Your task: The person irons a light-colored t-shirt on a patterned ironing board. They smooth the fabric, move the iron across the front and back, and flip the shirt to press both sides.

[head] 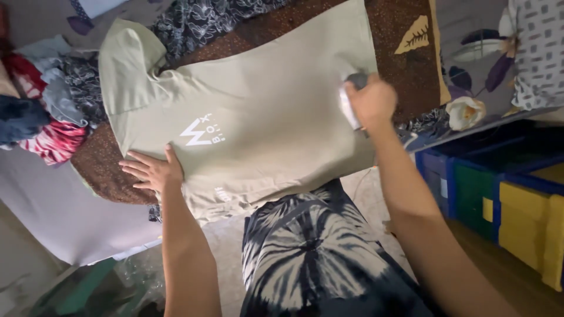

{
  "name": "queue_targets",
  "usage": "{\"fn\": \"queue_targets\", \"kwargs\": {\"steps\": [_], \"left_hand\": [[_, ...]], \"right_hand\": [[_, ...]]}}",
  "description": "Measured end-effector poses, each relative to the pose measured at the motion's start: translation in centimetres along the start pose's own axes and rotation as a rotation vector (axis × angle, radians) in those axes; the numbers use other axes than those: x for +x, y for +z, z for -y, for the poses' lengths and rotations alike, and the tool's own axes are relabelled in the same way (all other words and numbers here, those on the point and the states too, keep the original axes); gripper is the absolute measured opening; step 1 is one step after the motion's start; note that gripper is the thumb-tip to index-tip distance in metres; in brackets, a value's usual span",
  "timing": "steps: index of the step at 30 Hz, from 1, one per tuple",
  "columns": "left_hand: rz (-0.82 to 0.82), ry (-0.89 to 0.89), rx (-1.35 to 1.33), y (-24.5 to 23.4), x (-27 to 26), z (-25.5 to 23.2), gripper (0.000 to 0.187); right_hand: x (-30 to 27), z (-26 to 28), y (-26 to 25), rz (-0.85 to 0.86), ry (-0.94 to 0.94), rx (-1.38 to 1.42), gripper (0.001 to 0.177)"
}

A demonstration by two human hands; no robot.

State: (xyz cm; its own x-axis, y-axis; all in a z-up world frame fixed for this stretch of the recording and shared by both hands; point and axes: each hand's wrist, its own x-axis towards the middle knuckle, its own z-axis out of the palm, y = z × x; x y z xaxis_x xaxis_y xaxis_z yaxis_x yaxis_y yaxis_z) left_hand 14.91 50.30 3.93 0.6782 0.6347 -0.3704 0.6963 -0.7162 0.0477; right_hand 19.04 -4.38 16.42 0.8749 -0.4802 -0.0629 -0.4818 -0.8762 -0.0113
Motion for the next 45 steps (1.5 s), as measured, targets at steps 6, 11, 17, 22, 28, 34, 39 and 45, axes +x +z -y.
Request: {"fn": "queue_targets", "kwargs": {"steps": [6, 11, 17, 22, 28, 34, 39, 45], "left_hand": [[0.049, -0.003, -0.014, -0.8, -0.4, -0.5, 0.104], [0.151, -0.019, -0.001, -2.4, -0.6, -1.4, 0.108], [0.106, 0.007, -0.04, -1.2, -0.2, -0.8, 0.111], [0.126, -0.01, -0.005, -1.5, -0.2, -1.1, 0.11], [0.146, -0.022, 0.028, -1.8, -0.4, -1.1, 0.11], [0.205, -0.038, 0.023, -2.4, -0.5, -1.5, 0.11], [0.15, -0.057, 0.007, -2.7, -1.1, -2.1, 0.105], [0.111, 0.0, -0.005, -1.5, -0.5, -1.1, 0.113]], "right_hand": [[1.4, 7.0, 2.3, 0.004, -0.085, -0.024, 0.05], [7.0, 8.1, 0.1, -0.048, -0.038, 0.041, 0.039], [11.3, 6.7, 1.5, -0.22, 0.03, 0.102, 0.043], [13.5, 5.9, 0.7, -0.158, 0.062, 0.058, 0.041], [16.2, 0.3, 1.8, -0.163, 0.01, -0.006, 0.051], [10.5, 2.6, -1.4, 0.163, -0.25, -0.267, 0.062], [5.5, 6.4, 1.0, -0.298, -1.074, -0.094, 0.05], [8.8, 12.4, 0.9, -0.206, -1.055, -0.558, 0.063]]}}
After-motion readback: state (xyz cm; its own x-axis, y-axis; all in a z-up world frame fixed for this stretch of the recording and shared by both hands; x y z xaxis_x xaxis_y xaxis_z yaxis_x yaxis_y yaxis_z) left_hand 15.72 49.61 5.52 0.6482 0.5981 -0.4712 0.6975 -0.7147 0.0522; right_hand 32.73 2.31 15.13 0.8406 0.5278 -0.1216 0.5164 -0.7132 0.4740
